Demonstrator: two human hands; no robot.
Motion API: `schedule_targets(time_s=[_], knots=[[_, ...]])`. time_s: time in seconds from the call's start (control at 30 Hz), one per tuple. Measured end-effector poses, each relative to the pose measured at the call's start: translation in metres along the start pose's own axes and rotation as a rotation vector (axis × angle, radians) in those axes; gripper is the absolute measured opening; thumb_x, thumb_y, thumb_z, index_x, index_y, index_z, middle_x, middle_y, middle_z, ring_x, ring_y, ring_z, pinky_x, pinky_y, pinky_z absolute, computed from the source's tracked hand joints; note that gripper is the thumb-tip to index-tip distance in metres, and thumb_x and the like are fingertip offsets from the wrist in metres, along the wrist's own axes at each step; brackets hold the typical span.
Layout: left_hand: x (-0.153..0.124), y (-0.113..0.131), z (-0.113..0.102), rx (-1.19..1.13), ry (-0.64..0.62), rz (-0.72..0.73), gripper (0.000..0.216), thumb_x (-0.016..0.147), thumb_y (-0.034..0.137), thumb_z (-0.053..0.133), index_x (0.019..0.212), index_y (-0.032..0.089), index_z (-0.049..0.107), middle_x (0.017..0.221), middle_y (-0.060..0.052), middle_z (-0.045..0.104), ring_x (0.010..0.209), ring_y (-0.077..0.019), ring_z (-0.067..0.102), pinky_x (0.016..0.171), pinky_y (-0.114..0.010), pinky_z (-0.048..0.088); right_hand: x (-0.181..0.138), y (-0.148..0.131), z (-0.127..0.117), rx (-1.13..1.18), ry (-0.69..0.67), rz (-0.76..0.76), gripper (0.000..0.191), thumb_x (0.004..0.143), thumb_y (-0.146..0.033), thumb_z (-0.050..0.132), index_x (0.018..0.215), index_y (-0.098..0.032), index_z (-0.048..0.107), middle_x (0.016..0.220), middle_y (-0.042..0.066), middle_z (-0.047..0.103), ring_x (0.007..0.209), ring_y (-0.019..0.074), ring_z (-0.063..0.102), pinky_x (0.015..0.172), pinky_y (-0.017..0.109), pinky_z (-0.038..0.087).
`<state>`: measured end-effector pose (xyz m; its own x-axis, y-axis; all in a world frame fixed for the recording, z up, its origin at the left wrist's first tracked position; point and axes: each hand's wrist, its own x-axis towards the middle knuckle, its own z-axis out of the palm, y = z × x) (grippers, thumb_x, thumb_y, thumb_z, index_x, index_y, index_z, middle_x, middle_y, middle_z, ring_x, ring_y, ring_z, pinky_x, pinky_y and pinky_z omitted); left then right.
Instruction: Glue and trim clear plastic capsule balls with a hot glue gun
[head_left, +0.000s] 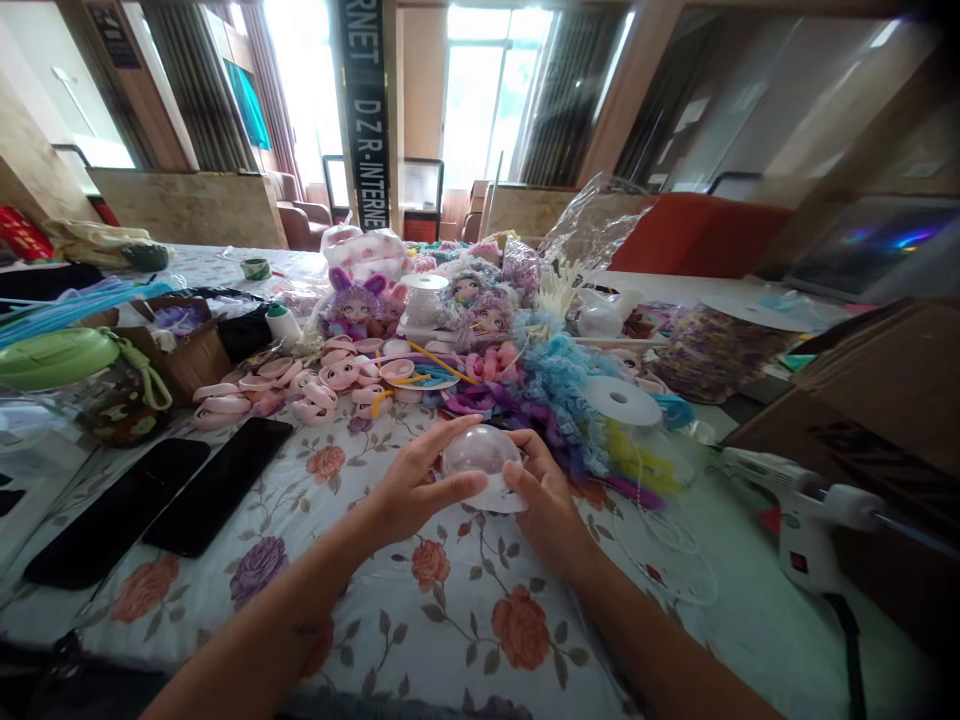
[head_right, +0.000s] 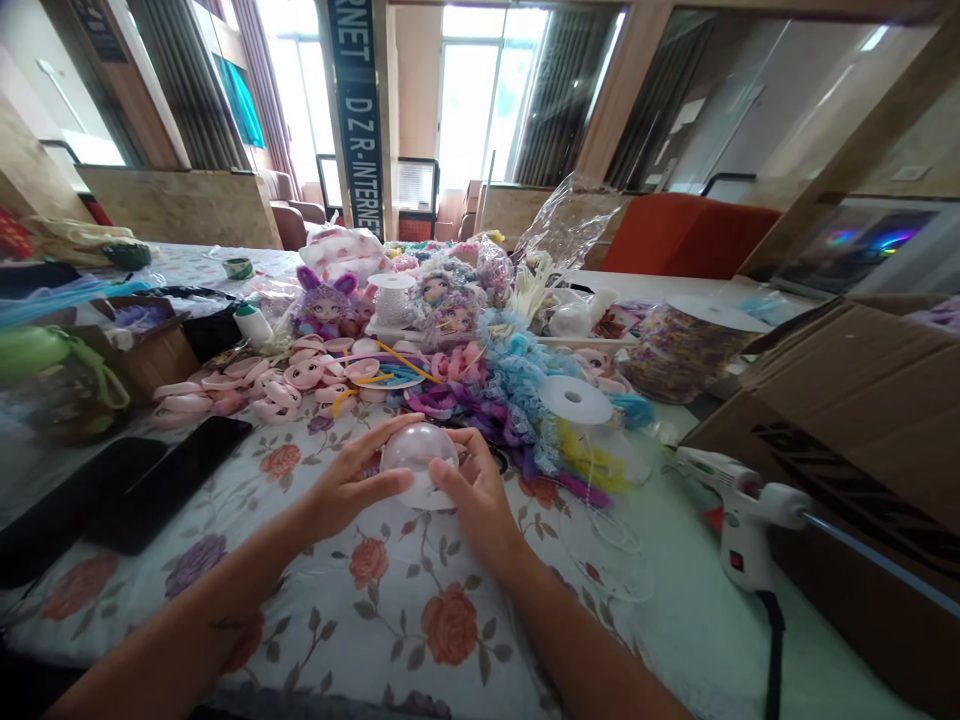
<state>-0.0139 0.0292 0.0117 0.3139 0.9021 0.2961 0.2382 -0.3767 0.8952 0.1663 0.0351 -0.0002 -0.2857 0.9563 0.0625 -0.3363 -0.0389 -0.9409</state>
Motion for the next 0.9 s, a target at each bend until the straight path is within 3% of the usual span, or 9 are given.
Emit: schedule_targets(time_s=[0.13,0.3,0.43,0.67,0.9], knots=[[0.001,-0.005,0.003,-0.034,0.011,-0.015,0.059,0.087,0.051,0.060,0.139,0.027,0.049,0.146,-0.006,0.049,0.136,-0.0292,0.042,0.112,-0.040,0.035,0.001,-0.001,0.000,0.018,0.008,0.037,0.044,0.073,-0.053,0.075,0.095,-0.025,0.049,0.077,-0.003,0.057,0.057,0.0118,0.053,0.053,0.024,0.045],[0.001,-0.008,0.007,-0.103,0.049,-0.013,0.074,0.074,0.052,0.074,0.138,0.025,0.048,0.136,-0.010,0.054,0.121,-0.0304,0.054,0.102,-0.040,0.044,0.001,0.002,-0.002,0.055,-0.048,0.049,0.044,0.074,-0.055,0.074,0.097,-0.025,0.051,0.080,-0.002,0.059,0.059,0.0124,0.055,0.057,0.026,0.047],[-0.001,-0.007,0.011,-0.071,0.112,-0.019,0.066,0.073,0.051,0.075,0.130,0.023,0.054,0.128,-0.011,0.058,0.117,-0.0307,0.055,0.102,-0.043,0.044,0.001,0.004,-0.001,0.053,-0.091,0.058,0.041,0.078,-0.053,0.071,0.102,-0.026,0.052,0.082,-0.002,0.059,0.061,0.0131,0.055,0.058,0.027,0.046],[0.001,-0.004,0.013,-0.113,0.083,-0.087,0.061,0.079,0.052,0.070,0.130,0.023,0.053,0.126,-0.008,0.058,0.111,-0.0255,0.057,0.094,-0.036,0.048,0.001,0.006,-0.001,-0.019,-0.062,-0.008,0.041,0.079,-0.047,0.074,0.108,-0.025,0.056,0.102,0.003,0.060,0.091,0.0184,0.059,0.071,0.027,0.048],[0.003,-0.005,0.007,-0.049,0.043,-0.112,0.066,0.077,0.054,0.071,0.131,0.022,0.053,0.129,-0.010,0.059,0.115,-0.0282,0.056,0.093,-0.036,0.049,0.001,0.006,-0.002,0.057,-0.074,0.037,0.041,0.076,-0.046,0.077,0.104,-0.025,0.057,0.095,0.001,0.060,0.076,0.0152,0.058,0.065,0.027,0.047]])
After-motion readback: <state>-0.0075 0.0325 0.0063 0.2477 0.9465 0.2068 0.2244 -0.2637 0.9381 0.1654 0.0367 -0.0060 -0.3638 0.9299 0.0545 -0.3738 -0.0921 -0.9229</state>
